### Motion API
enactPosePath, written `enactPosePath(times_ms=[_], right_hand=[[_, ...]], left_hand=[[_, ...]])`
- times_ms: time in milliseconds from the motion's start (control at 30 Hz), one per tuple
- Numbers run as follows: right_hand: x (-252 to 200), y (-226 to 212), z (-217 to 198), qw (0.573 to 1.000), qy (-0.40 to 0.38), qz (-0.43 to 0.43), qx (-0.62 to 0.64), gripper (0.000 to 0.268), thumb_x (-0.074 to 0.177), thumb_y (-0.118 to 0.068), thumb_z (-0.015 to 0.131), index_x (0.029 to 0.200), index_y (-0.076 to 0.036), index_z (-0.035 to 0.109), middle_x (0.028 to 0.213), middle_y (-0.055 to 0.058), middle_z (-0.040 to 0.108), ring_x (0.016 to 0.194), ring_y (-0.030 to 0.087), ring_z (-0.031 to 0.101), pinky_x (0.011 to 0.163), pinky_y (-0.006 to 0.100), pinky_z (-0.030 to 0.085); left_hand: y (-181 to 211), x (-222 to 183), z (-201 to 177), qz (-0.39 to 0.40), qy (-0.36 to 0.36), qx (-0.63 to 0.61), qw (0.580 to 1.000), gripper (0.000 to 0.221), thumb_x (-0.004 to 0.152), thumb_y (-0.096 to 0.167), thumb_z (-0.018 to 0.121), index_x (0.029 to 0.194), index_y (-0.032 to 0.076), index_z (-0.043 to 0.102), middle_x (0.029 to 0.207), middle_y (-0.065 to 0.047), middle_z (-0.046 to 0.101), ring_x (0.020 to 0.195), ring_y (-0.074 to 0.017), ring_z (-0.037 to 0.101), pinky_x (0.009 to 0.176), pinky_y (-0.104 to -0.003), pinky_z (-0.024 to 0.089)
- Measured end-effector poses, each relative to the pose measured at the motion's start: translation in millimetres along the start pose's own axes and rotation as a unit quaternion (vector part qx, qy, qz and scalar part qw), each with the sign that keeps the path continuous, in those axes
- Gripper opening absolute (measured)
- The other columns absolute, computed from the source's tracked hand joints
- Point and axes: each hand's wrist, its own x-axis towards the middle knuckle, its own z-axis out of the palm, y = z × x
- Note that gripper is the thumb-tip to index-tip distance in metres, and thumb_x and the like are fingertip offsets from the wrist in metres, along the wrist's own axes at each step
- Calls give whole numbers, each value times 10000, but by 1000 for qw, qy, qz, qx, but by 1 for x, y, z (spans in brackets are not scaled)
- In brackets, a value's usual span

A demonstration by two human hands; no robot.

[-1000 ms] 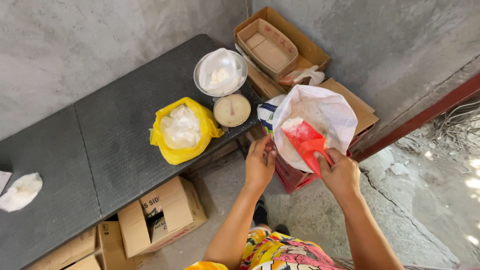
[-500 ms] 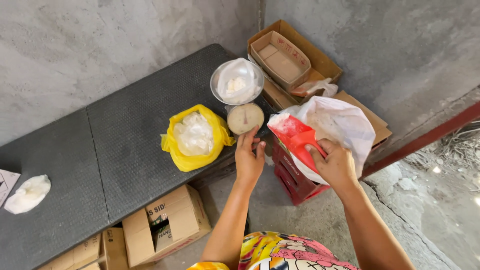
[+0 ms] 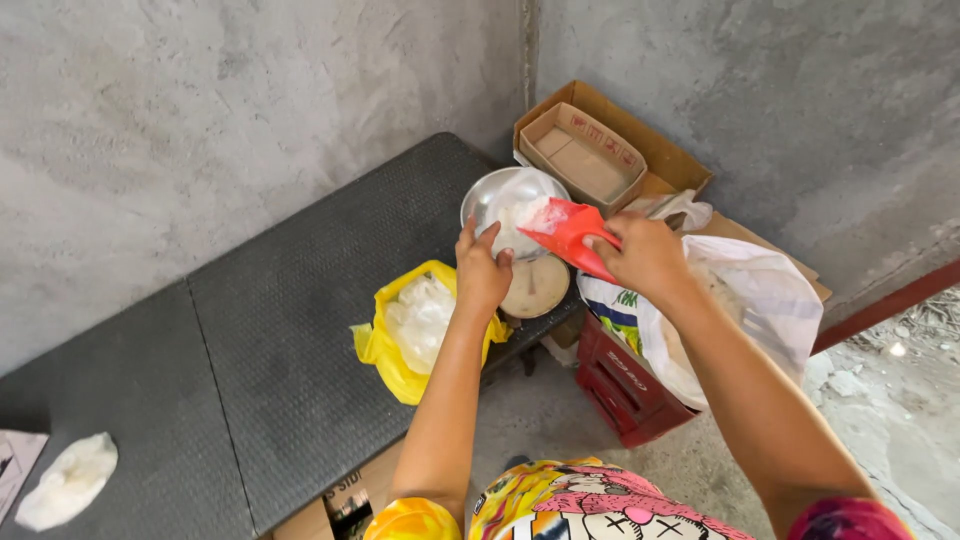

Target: Scooping white powder from a large bag into small plastic bags and tying them.

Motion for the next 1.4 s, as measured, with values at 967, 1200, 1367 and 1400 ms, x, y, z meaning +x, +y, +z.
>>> enactPosePath(times_ms=[967, 1200, 1367, 1400], right_hand=[[12, -17, -21, 995, -59, 73, -21, 370, 863, -439, 752, 957, -81, 772, 847, 193, 725, 782, 413, 696, 681, 501, 550], [-71, 61, -79, 992, -30, 103, 65, 349, 899, -364, 787, 1022, -39, 763, 770, 184, 693, 609, 274, 642, 626, 388, 515], [-129, 95, -140, 968, -42, 227, 99, 307, 892, -325, 794, 982, -32, 772, 623, 136, 620, 540, 150, 526, 548, 357, 464], [-141, 106, -147, 957, -56, 265, 103, 300, 891, -322, 802, 977, -36, 777, 581, 128, 590, 539, 124, 479, 524, 358, 445]], left_hand=[[48, -26, -15, 17, 84, -133, 987, 406, 935, 39, 684, 1339, 48, 640, 1450, -207, 545, 1327, -385, 551, 1112, -431, 459], [125, -77, 42, 79, 75, -136, 985, 347, 928, 32, 698, 1271, 81, 706, 1378, -134, 610, 1251, -335, 613, 1059, -412, 513], [160, -112, 78, 8, 28, -195, 980, 320, 919, 28, 695, 1235, 83, 698, 1349, -146, 609, 1135, -283, 674, 776, -319, 602], [165, -118, 83, 1, 27, -175, 984, 333, 907, 18, 697, 1236, 73, 694, 1335, -147, 619, 1106, -277, 677, 734, -306, 605]])
